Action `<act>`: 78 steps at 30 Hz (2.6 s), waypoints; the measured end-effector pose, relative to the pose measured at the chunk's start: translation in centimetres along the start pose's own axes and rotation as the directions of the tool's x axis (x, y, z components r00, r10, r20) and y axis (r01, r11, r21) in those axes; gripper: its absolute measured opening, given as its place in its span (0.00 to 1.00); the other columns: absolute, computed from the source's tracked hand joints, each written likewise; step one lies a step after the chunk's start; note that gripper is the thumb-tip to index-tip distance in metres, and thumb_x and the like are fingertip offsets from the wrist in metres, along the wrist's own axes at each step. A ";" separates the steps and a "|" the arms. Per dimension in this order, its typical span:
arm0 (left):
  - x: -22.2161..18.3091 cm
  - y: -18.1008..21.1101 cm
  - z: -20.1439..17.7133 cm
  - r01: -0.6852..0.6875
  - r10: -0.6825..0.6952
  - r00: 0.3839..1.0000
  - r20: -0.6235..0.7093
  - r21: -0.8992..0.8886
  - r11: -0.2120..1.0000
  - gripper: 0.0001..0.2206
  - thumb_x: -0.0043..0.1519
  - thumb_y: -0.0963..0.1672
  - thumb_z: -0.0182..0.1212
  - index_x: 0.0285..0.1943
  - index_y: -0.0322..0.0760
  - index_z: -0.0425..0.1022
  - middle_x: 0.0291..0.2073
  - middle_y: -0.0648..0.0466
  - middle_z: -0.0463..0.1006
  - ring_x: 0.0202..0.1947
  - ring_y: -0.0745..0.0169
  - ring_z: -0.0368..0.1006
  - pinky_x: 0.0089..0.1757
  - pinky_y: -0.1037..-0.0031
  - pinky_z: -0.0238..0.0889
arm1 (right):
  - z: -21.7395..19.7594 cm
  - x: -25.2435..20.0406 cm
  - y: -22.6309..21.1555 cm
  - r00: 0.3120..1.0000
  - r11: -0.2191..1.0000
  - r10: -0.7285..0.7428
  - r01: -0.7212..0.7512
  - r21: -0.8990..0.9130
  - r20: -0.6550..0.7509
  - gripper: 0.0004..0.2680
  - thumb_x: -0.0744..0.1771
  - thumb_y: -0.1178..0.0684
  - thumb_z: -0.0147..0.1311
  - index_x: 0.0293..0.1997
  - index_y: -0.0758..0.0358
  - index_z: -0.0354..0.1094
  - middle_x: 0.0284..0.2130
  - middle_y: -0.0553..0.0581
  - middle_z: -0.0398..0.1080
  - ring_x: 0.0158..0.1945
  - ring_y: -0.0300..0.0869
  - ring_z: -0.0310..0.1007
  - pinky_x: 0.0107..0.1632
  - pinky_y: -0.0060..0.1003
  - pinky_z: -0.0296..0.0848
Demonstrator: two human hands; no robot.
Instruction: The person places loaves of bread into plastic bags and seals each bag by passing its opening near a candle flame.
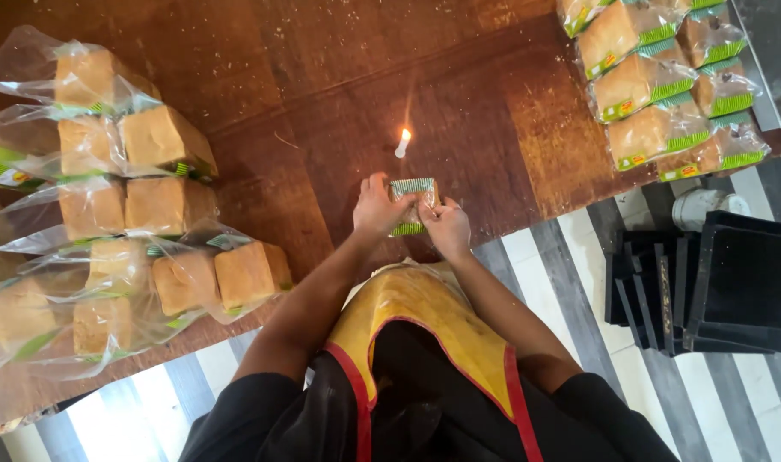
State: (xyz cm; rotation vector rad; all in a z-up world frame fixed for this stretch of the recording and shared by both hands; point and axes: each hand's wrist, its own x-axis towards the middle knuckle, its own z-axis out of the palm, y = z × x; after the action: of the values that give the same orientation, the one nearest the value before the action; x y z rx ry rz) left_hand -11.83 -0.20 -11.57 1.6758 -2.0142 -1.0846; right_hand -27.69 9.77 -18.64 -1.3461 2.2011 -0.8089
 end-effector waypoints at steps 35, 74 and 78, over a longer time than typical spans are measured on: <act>-6.8 -4.2 7.8 0.557 -0.491 0.801 0.343 -0.728 0.399 0.19 0.64 0.49 0.60 0.60 0.37 0.73 0.43 0.54 0.82 0.41 0.64 0.79 0.37 0.73 0.70 | -9.0 34.8 8.2 0.869 0.078 0.256 -0.455 0.887 0.423 0.25 0.70 0.34 0.52 0.73 0.52 0.52 0.55 0.52 0.71 0.51 0.44 0.76 0.49 0.42 0.76; -14.2 -1.2 -12.2 -0.129 0.171 0.965 -0.201 0.203 0.971 0.11 0.67 0.49 0.58 0.49 0.44 0.82 0.37 0.52 0.82 0.39 0.52 0.79 0.58 0.54 0.60 | -0.5 -0.7 -13.5 0.699 0.770 -0.147 -0.363 0.525 0.700 0.24 0.68 0.46 0.53 0.72 0.61 0.50 0.57 0.55 0.62 0.50 0.39 0.73 0.43 0.39 0.79; -12.0 0.2 -14.6 -0.081 0.111 0.985 -0.133 0.215 0.973 0.18 0.63 0.49 0.59 0.58 0.39 0.76 0.50 0.45 0.77 0.52 0.43 0.74 0.51 0.54 0.63 | -3.7 -2.2 -17.5 0.818 0.904 -0.029 -0.223 0.364 0.574 0.32 0.66 0.44 0.59 0.74 0.62 0.41 0.50 0.56 0.58 0.41 0.43 0.74 0.38 0.39 0.79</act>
State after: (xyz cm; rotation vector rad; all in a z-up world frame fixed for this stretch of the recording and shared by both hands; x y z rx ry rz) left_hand 0.90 5.90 1.03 1.6810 -2.1518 -0.7183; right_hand -17.80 6.42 -4.00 -1.0639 1.5057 -0.6720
